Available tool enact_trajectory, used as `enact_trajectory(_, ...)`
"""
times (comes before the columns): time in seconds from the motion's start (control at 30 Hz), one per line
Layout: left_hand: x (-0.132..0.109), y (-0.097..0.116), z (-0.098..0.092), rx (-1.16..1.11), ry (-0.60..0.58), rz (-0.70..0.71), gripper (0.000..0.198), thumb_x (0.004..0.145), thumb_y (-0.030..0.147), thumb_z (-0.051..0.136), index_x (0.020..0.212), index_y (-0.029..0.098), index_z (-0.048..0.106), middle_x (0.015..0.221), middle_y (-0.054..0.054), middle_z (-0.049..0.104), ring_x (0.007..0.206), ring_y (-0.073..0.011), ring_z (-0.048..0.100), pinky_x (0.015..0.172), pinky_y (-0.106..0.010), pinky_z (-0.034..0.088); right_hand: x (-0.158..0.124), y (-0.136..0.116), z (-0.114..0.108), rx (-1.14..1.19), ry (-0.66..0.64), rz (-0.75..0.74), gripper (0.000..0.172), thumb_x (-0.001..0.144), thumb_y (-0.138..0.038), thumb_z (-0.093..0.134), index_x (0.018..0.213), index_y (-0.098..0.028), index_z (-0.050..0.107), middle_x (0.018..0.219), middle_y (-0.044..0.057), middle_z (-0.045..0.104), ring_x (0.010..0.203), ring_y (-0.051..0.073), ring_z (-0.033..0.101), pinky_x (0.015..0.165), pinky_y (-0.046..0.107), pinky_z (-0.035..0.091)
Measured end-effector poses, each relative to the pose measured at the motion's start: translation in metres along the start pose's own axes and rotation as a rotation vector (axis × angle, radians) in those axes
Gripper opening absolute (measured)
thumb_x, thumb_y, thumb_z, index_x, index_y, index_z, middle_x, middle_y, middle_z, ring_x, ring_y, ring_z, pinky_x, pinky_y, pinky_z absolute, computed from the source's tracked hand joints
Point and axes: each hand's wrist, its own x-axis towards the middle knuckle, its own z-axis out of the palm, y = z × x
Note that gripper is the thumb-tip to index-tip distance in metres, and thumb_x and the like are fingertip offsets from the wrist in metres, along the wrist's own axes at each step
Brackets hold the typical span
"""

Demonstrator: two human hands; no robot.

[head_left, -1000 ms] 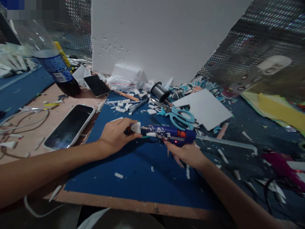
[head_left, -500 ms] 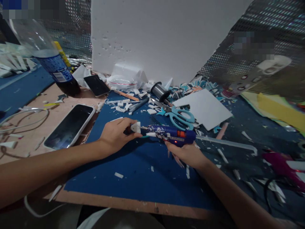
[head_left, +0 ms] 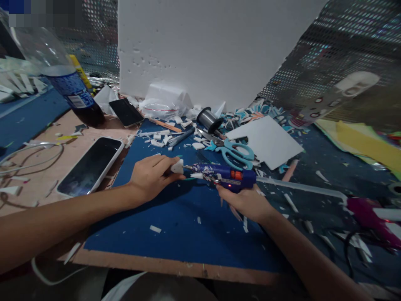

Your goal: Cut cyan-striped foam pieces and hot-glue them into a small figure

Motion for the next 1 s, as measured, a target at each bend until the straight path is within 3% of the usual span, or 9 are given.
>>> enact_trajectory(0.07, -0.001, -0.001, 0.0, 0.009, 0.025, 0.023, 0.033, 0.088, 0.045, 0.055, 0.088, 0.013, 0.064, 0.056, 0.002, 0.061, 0.051, -0.0108, 0.058, 0.051, -0.02, 0.042, 0.0, 0.0, -0.001, -0.005, 0.053, -0.01, 0.035, 0.079, -0.027, 0.044, 0.046, -0.024, 0.033, 0.032, -0.003, 0.038, 0.03, 0.012, 0.041, 0.042, 0.027, 0.037)
enact_trajectory(0.17, -0.002, -0.001, 0.001, -0.004, 0.037, 0.028, 0.034, 0.088, 0.046, 0.056, 0.09, 0.012, 0.064, 0.055, 0.002, 0.06, 0.051, -0.0116, 0.058, 0.052, -0.021, 0.043, 0.002, 0.004, -0.003, -0.076, 0.297, -0.08, 0.024, 0.08, -0.026, 0.046, 0.057, -0.024, 0.037, 0.043, -0.003, 0.042, 0.037, 0.013, 0.042, 0.042, 0.027, 0.033)
enact_trajectory(0.23, -0.002, -0.002, 0.002, -0.037, 0.014, -0.016, 0.039, 0.088, 0.051, 0.052, 0.091, 0.013, 0.063, 0.058, 0.001, 0.061, 0.054, -0.012, 0.059, 0.054, -0.021, 0.043, 0.003, 0.009, -0.006, -0.147, 0.468, -0.154, 0.021, 0.08, -0.027, 0.048, 0.063, -0.024, 0.038, 0.052, -0.001, 0.046, 0.043, 0.014, 0.044, 0.044, 0.027, 0.033)
enact_trajectory(0.3, -0.002, -0.002, 0.001, -0.071, -0.023, -0.091, 0.045, 0.088, 0.056, 0.047, 0.093, 0.014, 0.063, 0.064, 0.0, 0.064, 0.057, -0.0123, 0.061, 0.055, -0.02, 0.044, 0.004, 0.013, -0.009, -0.249, 0.528, -0.243, 0.023, 0.082, -0.034, 0.052, 0.067, -0.023, 0.039, 0.063, 0.001, 0.05, 0.051, 0.015, 0.047, 0.047, 0.027, 0.035)
enact_trajectory(0.4, -0.001, -0.002, -0.001, -0.108, -0.047, -0.223, 0.045, 0.09, 0.056, 0.044, 0.093, 0.015, 0.062, 0.069, -0.002, 0.066, 0.057, -0.0131, 0.059, 0.054, -0.022, 0.043, 0.005, 0.017, -0.009, -0.481, 0.424, -0.36, 0.033, 0.079, -0.048, 0.06, 0.075, -0.021, 0.041, 0.075, 0.004, 0.052, 0.059, 0.017, 0.05, 0.049, 0.026, 0.037)
enact_trajectory(0.57, 0.001, -0.003, -0.004, -0.192, -0.023, -0.413, 0.03, 0.091, 0.04, 0.045, 0.097, 0.014, 0.058, 0.068, -0.001, 0.063, 0.055, -0.0134, 0.055, 0.056, -0.024, 0.044, 0.009, 0.019, 0.002, -0.85, 0.255, -0.361, 0.053, 0.062, -0.053, 0.077, 0.083, -0.017, 0.046, 0.086, 0.01, 0.05, 0.064, 0.02, 0.052, 0.048, 0.027, 0.037)
enact_trajectory(0.73, -0.001, -0.004, -0.004, -0.224, -0.132, -0.345, 0.023, 0.09, 0.034, 0.045, 0.097, 0.015, 0.056, 0.065, 0.001, 0.062, 0.055, -0.0132, 0.056, 0.051, -0.022, 0.041, 0.011, 0.019, 0.005, -0.901, 0.224, -0.477, 0.058, 0.061, -0.062, 0.071, 0.083, -0.014, 0.05, 0.084, 0.011, 0.049, 0.073, 0.025, 0.053, 0.051, 0.029, 0.041)
enact_trajectory(1.0, -0.003, -0.004, -0.006, -0.176, -0.086, -0.263, 0.034, 0.095, 0.042, 0.037, 0.096, 0.013, 0.054, 0.067, -0.002, 0.063, 0.057, -0.0142, 0.059, 0.053, -0.023, 0.043, 0.025, 0.028, 0.019, -0.756, 0.214, -0.615, 0.072, 0.054, -0.073, 0.067, 0.088, -0.012, 0.053, 0.089, 0.013, 0.05, 0.082, 0.03, 0.051, 0.07, 0.04, 0.048)
